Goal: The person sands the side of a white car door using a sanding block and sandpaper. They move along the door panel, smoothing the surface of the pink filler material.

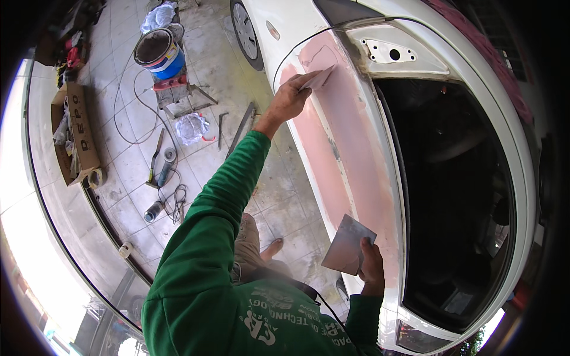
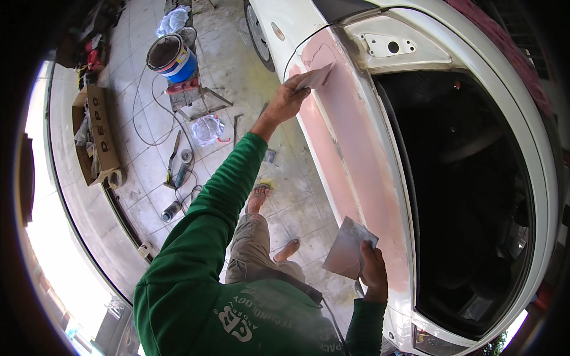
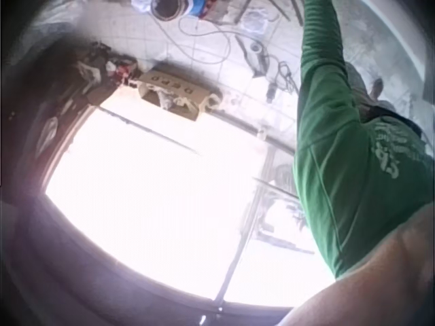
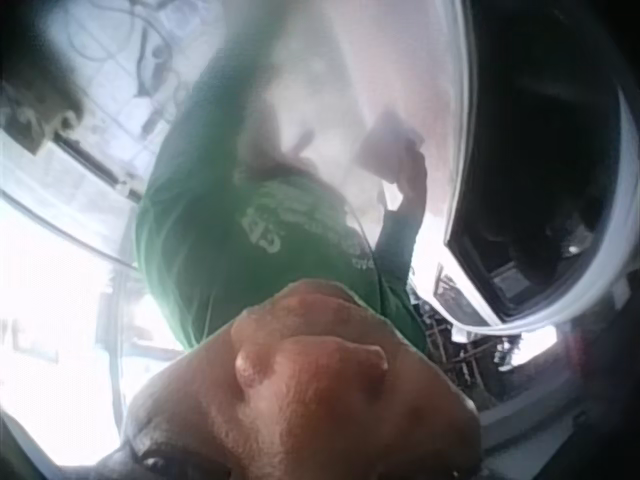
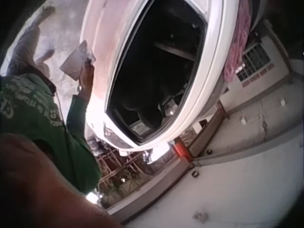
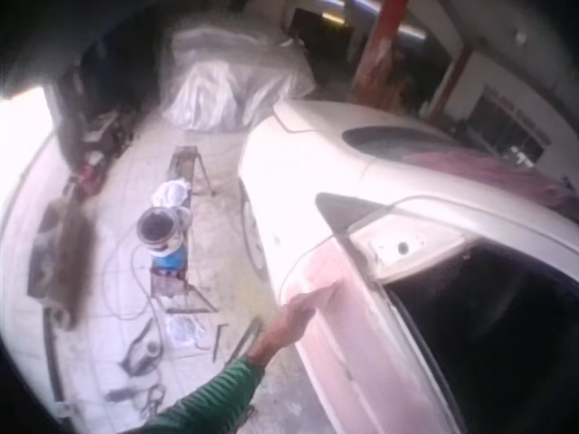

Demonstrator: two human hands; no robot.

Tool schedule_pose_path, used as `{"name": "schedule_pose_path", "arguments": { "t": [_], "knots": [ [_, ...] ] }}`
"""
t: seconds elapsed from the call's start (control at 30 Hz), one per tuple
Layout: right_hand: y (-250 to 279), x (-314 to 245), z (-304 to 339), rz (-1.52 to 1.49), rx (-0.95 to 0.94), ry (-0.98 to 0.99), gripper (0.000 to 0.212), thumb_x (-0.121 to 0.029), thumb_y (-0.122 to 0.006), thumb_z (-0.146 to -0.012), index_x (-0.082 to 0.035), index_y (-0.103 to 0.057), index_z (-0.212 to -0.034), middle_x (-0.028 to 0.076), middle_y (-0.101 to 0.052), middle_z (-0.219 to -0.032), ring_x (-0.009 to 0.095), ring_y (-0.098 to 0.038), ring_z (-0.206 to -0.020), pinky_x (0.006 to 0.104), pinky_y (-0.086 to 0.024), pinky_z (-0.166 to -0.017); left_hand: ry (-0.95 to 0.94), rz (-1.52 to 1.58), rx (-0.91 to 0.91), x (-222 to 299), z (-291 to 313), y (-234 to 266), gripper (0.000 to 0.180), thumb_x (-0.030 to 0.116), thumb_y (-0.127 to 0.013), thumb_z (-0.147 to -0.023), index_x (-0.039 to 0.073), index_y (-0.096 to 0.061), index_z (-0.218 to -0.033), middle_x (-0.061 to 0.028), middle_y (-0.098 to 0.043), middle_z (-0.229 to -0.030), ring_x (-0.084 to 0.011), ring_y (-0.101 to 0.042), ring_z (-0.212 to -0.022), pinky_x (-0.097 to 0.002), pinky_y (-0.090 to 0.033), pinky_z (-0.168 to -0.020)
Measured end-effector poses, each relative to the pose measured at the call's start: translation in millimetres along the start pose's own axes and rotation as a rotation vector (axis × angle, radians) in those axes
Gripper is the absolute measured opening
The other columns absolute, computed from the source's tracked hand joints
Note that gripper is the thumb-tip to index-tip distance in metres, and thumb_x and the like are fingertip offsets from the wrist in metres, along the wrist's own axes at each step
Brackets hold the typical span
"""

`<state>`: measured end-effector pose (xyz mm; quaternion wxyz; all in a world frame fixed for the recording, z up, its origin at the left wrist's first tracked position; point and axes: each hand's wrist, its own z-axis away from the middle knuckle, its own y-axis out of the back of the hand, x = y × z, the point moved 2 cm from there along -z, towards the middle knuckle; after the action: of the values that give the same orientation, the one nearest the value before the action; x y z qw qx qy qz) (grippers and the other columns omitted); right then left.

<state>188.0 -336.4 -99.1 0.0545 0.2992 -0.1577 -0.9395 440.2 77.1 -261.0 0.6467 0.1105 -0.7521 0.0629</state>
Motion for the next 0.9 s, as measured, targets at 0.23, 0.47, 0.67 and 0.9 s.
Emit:
{"name": "schedule_pose_path", "arguments": {
  "t": [0.23, 0.47, 0.67, 0.9],
  "knots": [
    [-10, -4, -6, -0.069, -0.124, 0.027, 0.046, -0.036, -0.069, -0.105, 0.002, -0.054, -0.125, 0.014, -0.065, -0.117, 0.027, -0.071, -0.105, 0.0443, -0.062, -0.085, -0.128, -0.159, 0.174, -1, -72, 39, 0.053, 0.000, -0.060, -0.100, 0.022, -0.062, -0.148, -0.0169, -0.064, -0.134, -0.0348, -0.068, -0.118, -0.0411, -0.056, -0.102],
    [-13, 3, -11, -0.013, -0.001, -0.076, 0.044, -0.035, -0.069, -0.105, 0.001, -0.055, -0.125, 0.012, -0.065, -0.114, 0.025, -0.070, -0.101, 0.0422, -0.061, -0.080, -0.070, -0.149, -0.011, -9, -54, 39, 0.048, 0.008, -0.062, -0.103, 0.015, -0.060, -0.150, -0.0132, -0.066, -0.136, -0.0302, -0.065, -0.124, -0.0384, -0.051, -0.107],
    [-13, -9, 0, -0.065, -0.024, -0.054, 0.041, -0.033, -0.072, -0.102, 0.002, -0.062, -0.121, 0.006, -0.066, -0.105, 0.016, -0.065, -0.094, 0.0336, -0.055, -0.079, -0.129, -0.186, 0.094, -17, -84, 44, 0.063, -0.003, -0.061, -0.094, 0.026, -0.059, -0.151, -0.0138, -0.065, -0.131, -0.0329, -0.065, -0.123, -0.0413, -0.053, -0.108],
    [44, 42, -18, -0.171, -0.143, -0.020, 0.041, -0.029, -0.073, -0.102, 0.002, -0.060, -0.125, 0.009, -0.067, -0.112, 0.020, -0.067, -0.101, 0.0382, -0.056, -0.085, 0.038, -0.037, -0.007, 12, -21, -12, 0.085, -0.014, -0.052, -0.081, 0.028, -0.054, -0.155, -0.0177, -0.056, -0.139, -0.0325, -0.064, -0.125, -0.0398, -0.056, -0.107]
  ]
}}
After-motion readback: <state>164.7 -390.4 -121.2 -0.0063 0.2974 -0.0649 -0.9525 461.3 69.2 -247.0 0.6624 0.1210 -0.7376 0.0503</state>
